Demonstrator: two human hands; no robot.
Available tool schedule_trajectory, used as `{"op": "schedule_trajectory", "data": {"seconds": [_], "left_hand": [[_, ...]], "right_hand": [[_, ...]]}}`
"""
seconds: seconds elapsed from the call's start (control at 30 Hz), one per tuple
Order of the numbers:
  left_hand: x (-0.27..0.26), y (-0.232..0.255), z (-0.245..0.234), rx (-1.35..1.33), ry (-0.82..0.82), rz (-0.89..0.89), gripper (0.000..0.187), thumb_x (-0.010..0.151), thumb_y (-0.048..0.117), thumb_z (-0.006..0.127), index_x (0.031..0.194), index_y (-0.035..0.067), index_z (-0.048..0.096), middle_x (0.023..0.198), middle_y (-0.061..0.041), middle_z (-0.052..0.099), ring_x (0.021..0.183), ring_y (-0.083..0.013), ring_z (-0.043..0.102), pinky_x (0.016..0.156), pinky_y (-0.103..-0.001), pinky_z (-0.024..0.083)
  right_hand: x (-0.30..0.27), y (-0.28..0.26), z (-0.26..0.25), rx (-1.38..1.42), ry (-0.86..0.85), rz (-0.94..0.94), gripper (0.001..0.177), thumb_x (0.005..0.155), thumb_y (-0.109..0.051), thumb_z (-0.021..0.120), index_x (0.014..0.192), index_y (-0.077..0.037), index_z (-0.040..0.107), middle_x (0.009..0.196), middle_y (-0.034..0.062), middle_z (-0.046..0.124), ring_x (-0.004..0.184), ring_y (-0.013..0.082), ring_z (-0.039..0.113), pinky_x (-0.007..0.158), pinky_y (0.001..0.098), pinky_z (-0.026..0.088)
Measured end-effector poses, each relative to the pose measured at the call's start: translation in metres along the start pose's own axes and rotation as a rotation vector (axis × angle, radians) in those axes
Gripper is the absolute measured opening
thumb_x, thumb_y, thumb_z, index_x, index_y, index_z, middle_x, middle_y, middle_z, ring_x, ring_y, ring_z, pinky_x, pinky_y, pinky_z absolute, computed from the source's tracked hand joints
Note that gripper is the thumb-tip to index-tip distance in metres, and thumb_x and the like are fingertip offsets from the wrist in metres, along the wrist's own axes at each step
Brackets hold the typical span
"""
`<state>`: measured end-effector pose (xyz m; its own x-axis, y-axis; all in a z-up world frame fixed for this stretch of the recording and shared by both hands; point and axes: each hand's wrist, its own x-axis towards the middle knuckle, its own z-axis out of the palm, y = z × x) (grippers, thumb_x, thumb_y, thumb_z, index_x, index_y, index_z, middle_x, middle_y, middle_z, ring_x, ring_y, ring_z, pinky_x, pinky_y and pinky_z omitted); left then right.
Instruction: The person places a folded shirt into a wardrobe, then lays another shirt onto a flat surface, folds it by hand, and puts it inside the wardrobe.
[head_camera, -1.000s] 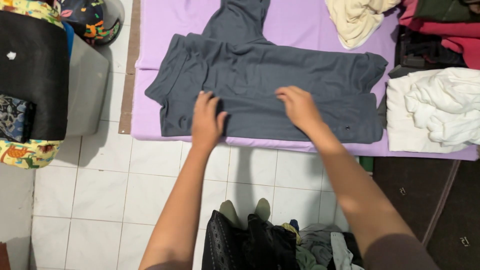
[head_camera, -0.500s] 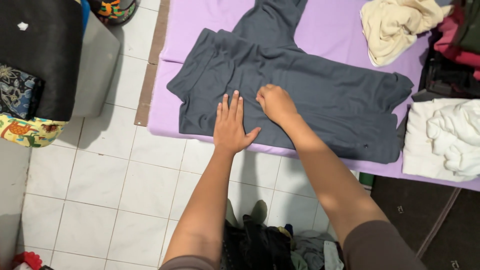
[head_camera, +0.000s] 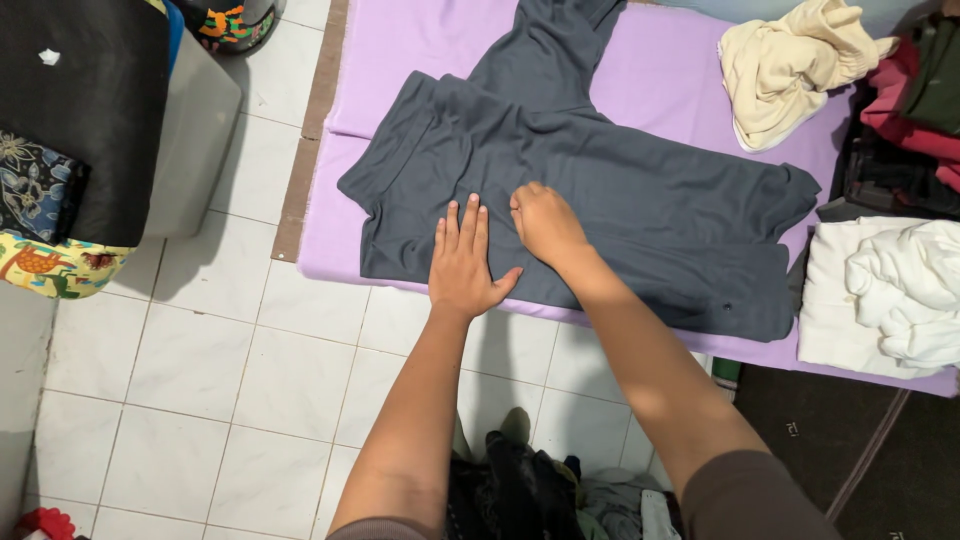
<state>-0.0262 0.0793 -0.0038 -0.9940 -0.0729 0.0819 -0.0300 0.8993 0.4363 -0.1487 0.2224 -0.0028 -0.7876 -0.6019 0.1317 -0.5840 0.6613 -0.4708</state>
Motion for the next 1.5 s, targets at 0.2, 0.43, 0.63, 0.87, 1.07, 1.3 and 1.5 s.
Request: {"op": "schedule_trajectory", "data": {"seconds": [0.2,0.43,0.63,0.87,1.07,1.3,1.5], "left_hand": [[0.002,0.0,0.0,0.018,-0.037,-0.015,0.108,0.078,0.061,0.072,0.157,-0.001,0.03,0.169,-0.014,0.018,0.155,-0.0378,0.015,0.125,-0.051,0.017],[0.001,0.0,0.003,0.028,-0.027,-0.012,0.108,0.079,0.061,0.072,0.158,0.001,0.029,0.169,-0.013,0.016,0.155,-0.0386,0.014,0.125,-0.052,0.016],[0.002,0.0,0.003,0.005,0.017,-0.001,0.107,0.076,0.06,0.075,0.156,0.001,0.035,0.168,-0.015,0.022,0.154,-0.0423,0.019,0.124,-0.055,0.02],[0.002,0.001,0.002,0.032,0.022,0.026,0.111,0.075,0.066,0.073,0.155,-0.001,0.037,0.166,-0.018,0.026,0.153,-0.044,0.02,0.122,-0.057,0.019],[0.002,0.003,0.003,0.109,0.015,0.038,0.109,0.078,0.069,0.068,0.157,-0.001,0.039,0.168,-0.018,0.026,0.155,-0.0423,0.02,0.125,-0.056,0.019],[0.001,0.006,0.005,0.186,0.017,0.074,0.107,0.082,0.069,0.065,0.157,-0.003,0.04,0.169,-0.021,0.027,0.155,-0.0444,0.021,0.124,-0.056,0.019],[-0.001,0.01,0.005,0.163,0.025,0.098,0.107,0.083,0.067,0.065,0.157,-0.006,0.04,0.169,-0.023,0.028,0.154,-0.0474,0.023,0.124,-0.058,0.019]], "right_hand": [[0.002,0.002,0.011,-0.094,-0.026,-0.02,0.004,0.091,-0.006,0.063,0.094,-0.003,0.063,0.095,0.0165,0.065,0.091,0.0369,0.064,0.08,0.0472,0.053],[0.014,0.016,0.014,-0.244,0.075,-0.081,0.004,0.093,-0.006,0.056,0.096,-0.004,0.057,0.1,0.0153,0.06,0.091,0.0349,0.062,0.077,0.0464,0.052],[0.013,0.003,0.012,-0.232,0.063,-0.017,0.016,0.092,-0.013,0.065,0.106,-0.007,0.06,0.108,0.0115,0.059,0.1,0.0333,0.058,0.082,0.0476,0.048],[-0.053,0.013,-0.042,-0.153,0.02,-0.048,0.061,0.092,-0.027,0.073,0.146,-0.009,0.051,0.16,0.012,0.038,0.146,0.0374,0.034,0.113,0.0537,0.033],[-0.139,0.091,-0.096,-0.417,-0.082,0.371,0.077,0.091,-0.045,0.067,0.155,-0.012,0.041,0.169,0.0105,0.019,0.153,0.0452,0.01,0.118,0.0659,0.012],[-0.209,0.156,-0.138,-0.29,-0.09,0.571,0.068,0.097,-0.046,0.058,0.157,-0.018,0.04,0.171,0.0076,0.015,0.155,0.0424,0.008,0.12,0.066,0.008],[-0.253,0.186,-0.137,-0.264,0.058,0.558,0.063,0.103,-0.039,0.053,0.158,-0.012,0.039,0.171,0.0112,0.019,0.155,0.042,0.014,0.122,0.0622,0.014]]}}
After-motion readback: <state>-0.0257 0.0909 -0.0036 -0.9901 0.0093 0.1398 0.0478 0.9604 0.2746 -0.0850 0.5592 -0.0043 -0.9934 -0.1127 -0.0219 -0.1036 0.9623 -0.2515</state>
